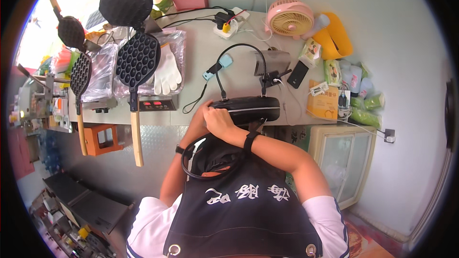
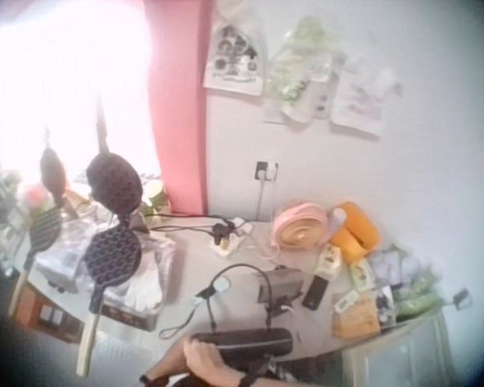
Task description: Assemble a small gimbal camera into a protective case and pack it into a handbag.
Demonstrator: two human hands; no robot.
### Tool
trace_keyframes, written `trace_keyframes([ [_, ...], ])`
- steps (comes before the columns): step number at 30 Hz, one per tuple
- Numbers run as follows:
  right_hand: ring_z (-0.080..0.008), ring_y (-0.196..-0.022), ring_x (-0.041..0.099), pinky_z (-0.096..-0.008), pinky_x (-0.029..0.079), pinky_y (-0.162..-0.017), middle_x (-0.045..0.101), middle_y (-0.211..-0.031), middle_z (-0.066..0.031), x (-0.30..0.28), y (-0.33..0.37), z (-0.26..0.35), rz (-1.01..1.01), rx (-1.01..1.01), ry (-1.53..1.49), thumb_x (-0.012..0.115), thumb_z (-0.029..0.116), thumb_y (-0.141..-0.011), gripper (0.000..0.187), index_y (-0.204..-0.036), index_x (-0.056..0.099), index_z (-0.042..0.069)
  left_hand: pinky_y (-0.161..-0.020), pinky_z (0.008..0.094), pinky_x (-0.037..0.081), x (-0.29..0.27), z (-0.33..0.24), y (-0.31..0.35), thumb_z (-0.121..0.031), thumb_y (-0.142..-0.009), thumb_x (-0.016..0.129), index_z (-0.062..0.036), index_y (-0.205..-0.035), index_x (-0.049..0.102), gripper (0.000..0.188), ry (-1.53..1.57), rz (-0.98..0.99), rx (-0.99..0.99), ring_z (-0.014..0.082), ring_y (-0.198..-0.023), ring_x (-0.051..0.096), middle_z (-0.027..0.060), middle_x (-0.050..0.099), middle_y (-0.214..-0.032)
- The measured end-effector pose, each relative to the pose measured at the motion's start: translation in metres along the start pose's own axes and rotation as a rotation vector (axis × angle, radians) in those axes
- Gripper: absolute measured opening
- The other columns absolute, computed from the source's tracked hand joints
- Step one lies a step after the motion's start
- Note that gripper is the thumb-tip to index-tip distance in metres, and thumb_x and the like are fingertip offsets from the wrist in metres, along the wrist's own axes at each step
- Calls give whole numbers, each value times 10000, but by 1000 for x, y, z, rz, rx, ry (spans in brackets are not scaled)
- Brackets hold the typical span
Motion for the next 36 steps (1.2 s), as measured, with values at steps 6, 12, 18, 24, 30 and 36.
trace_keyframes([
  [6,-331,-644,660,-388,528,-558,621,-691,-201,-16,3,-7,-43,146,-26,575,30,-754,332,-1025,502,-148,-949,367,414,22,20,-9,-153,-671,763,-12,-1231,491,639,94,-85,-49,346,-1119,520,174,561,-1155],
  [12,-423,-705,632,-499,505,-626,629,-723,-224,-79,57,-82,-54,559,-85,604,126,-844,176,-853,513,-25,-875,386,473,7,-13,-11,-120,-543,818,-53,-1164,530,688,24,-102,-123,342,-1026,586,148,615,-1074],
  [18,-432,-724,617,-501,470,-644,631,-725,-224,-58,164,-212,-224,945,-191,645,118,-827,156,-794,556,-5,-939,405,440,8,-18,-4,-128,-553,827,-55,-1226,506,749,-82,-83,-24,357,-1111,540,152,571,-1185],
  [24,-398,-701,622,-460,480,-638,636,-696,-184,-15,181,-226,-349,1121,-283,634,118,-837,136,-814,571,0,-1066,439,329,-7,-96,-5,64,-617,626,-118,-1305,528,718,-386,133,185,355,-1272,397,112,461,-1332],
  [30,-360,-737,598,-424,487,-665,609,-811,-136,-98,143,-147,-560,693,-361,583,4,-821,33,-854,584,6,-963,412,403,-8,-103,-4,144,-626,556,-130,-1200,632,641,-356,231,83,319,-1163,451,59,556,-1145],
  [36,-337,-848,595,-419,488,-697,602,-875,-150,-67,130,-129,-79,313,-321,570,-38,-794,86,-868,597,-2,-825,373,495,-10,-96,-16,113,-685,506,-30,-976,695,375,-18,224,34,318,-900,615,130,662,-932],
])
Point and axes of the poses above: each hand's wrist, its own y-axis away from the middle knuckle, its own x-axis out of the palm, z = x × y, the point moved 4 cm from there along -y, towards the middle knuckle
